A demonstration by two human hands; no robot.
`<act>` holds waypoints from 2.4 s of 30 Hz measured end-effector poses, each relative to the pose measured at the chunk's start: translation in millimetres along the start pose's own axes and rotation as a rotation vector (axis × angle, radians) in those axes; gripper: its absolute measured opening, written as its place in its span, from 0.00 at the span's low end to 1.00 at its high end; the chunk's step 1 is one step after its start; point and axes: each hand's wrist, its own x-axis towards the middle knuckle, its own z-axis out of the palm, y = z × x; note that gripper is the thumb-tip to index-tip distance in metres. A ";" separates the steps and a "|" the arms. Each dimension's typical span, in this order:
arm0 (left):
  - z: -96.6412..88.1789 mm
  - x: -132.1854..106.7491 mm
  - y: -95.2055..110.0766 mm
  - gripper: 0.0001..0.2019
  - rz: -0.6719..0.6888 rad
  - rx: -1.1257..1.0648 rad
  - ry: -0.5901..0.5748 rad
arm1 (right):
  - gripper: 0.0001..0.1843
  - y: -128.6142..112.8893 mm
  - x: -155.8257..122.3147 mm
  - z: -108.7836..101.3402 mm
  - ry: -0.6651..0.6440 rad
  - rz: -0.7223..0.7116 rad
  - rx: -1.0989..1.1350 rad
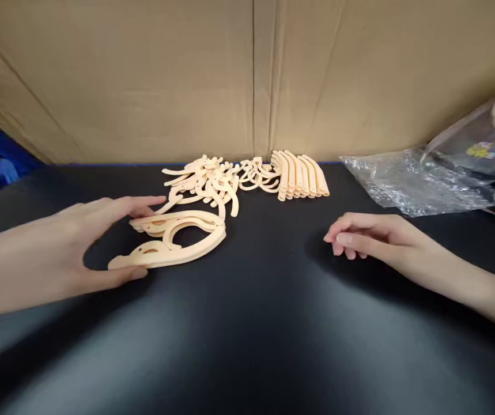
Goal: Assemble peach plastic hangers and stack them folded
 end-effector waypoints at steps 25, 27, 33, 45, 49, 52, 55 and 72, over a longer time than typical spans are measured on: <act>-21.5 13.1 17.4 0.34 -0.056 -0.188 0.068 | 0.13 6.7 1.3 -1.8 -0.048 -0.101 -0.002; -19.7 18.0 8.1 0.33 -0.074 -0.161 0.076 | 0.13 6.4 1.2 -1.7 -0.046 -0.092 -0.002; -9.6 23.2 4.4 0.30 -0.125 -0.204 0.025 | 0.14 7.0 1.7 -2.2 -0.069 -0.108 -0.012; -7.3 32.2 10.3 0.35 -0.228 -0.269 0.057 | 0.17 0.8 -2.1 0.3 -0.060 -0.104 -0.029; -12.0 27.8 16.2 0.28 -0.211 -0.300 0.086 | 0.18 1.4 -1.1 -0.6 -0.067 -0.128 -0.060; -18.5 25.1 26.0 0.24 -0.247 -0.348 0.138 | 0.17 1.8 -0.5 -1.2 -0.071 -0.140 -0.073; -25.1 22.7 37.3 0.21 -0.311 -0.365 0.267 | 0.18 1.6 -0.7 -1.2 -0.073 -0.149 -0.080; -4.4 -2.7 122.4 0.33 0.513 0.094 0.242 | 0.20 3.6 0.7 -2.3 -0.108 -0.137 -0.105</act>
